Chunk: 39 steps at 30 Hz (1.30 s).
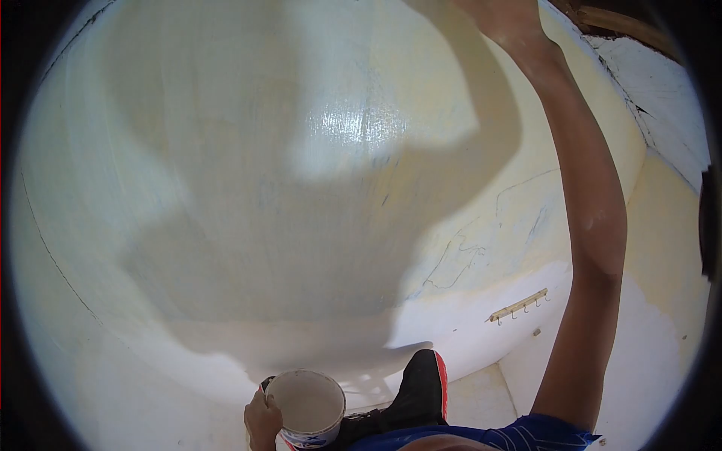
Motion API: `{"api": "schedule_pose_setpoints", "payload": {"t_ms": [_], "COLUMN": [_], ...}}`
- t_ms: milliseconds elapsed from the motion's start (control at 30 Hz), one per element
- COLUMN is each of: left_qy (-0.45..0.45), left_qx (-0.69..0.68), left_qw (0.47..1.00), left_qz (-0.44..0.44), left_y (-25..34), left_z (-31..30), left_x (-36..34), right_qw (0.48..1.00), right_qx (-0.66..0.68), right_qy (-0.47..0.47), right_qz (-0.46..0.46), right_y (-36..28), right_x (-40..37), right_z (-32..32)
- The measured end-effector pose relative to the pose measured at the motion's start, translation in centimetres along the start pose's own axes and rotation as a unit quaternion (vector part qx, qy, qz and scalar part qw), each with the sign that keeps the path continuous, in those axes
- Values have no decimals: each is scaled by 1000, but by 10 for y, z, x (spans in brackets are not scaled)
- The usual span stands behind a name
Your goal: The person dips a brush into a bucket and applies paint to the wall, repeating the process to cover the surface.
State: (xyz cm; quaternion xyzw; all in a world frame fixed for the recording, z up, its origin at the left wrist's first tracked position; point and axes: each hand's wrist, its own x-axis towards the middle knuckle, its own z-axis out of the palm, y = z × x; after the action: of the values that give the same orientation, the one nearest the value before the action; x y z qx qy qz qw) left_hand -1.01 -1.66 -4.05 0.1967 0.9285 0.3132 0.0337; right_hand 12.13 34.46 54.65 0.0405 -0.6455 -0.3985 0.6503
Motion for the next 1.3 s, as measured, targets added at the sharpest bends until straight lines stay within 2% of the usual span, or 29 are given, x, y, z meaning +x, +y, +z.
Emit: {"api": "schedule_pose_setpoints", "payload": {"t_ms": [33,67,133,167,233,267,300,367,433,467,533,567,633,667,733,767,800,867,900,967,1000,1067,1100,1167,1200,1233,1267,1300], "left_qy": [-1,-3,-4,-8,-15,-18,-21,-22,-21,-20,-18,-21,-26,-19,-10,-14,-19,-13,-10,-18,-23,-20,-16,-26,-37,-37,-33,-29], "left_qx": [0,-1,-1,-2,-3,3,9,8,7,8,7,6,5,2,2,-4,-9,-8,-6,-17,-30,-17,-6,-4,-1,0,-5,-11], "left_qw": [1000,1000,1000,1000,1000,1000,1000,1000,1000,1000,1000,1000,1000,1000,1000,1000,1000,1000,1000,1000,999,1000,1000,1000,999,999,999,999], "left_qz": [0,-1,-3,-4,-6,-9,-13,-10,-8,-9,-10,-12,-13,1,16,7,-4,0,3,1,2,3,5,-5,-16,-16,-13,-10], "left_y": [1,1,2,2,1,1,0,-3,-4,-4,-6,-7,-6,-6,-3,0,1,0,-1,7,9,4,3,4,5,4,3,1], "left_z": [-1,-1,-3,-4,-2,-2,-2,-1,-2,-2,-2,-2,0,1,-2,-4,-5,-5,-4,-10,-12,-7,-5,-6,-8,-8,-7,-6], "left_x": [0,0,0,1,2,2,3,3,3,2,1,2,2,2,1,0,-1,0,-1,-3,-4,-2,-1,0,1,2,2,2], "right_qw": [999,999,992,992,984,985,962,942,942,942,911,911,836,836,818,757,813,856,899,953,953,991,991,990,990,989,946,991], "right_qx": [21,21,127,126,22,148,270,323,331,332,373,372,408,407,351,368,342,329,298,229,230,134,134,140,140,-37,-211,23], "right_qy": [39,38,19,18,-13,-26,-36,-15,-56,-56,-156,-155,-323,-323,-360,-383,-334,-271,-217,-150,-151,1,0,12,12,52,89,40], "right_qz": [32,32,14,14,-177,-85,8,84,12,12,86,86,173,176,279,380,332,292,234,129,131,26,26,-29,-27,-132,-231,-122], "right_y": [-2,-4,-9,2,34,-7,-57,-79,-92,-103,-119,-116,-110,-103,-89,-82,-75,-57,-42,-3,-7,-18,-16,-8,-4,4,7,-20], "right_x": [2,0,-12,-40,-108,-101,-98,-145,-166,-175,-184,-179,-163,-160,-138,-115,-108,-86,-82,-69,-58,-32,-32,-34,-57,-96,-117,-122], "right_z": [2,3,5,19,52,27,-6,-5,-26,-36,-51,-55,-68,-62,-42,-49,-44,-39,-29,-9,-12,-17,-14,-1,11,28,38,25]}}
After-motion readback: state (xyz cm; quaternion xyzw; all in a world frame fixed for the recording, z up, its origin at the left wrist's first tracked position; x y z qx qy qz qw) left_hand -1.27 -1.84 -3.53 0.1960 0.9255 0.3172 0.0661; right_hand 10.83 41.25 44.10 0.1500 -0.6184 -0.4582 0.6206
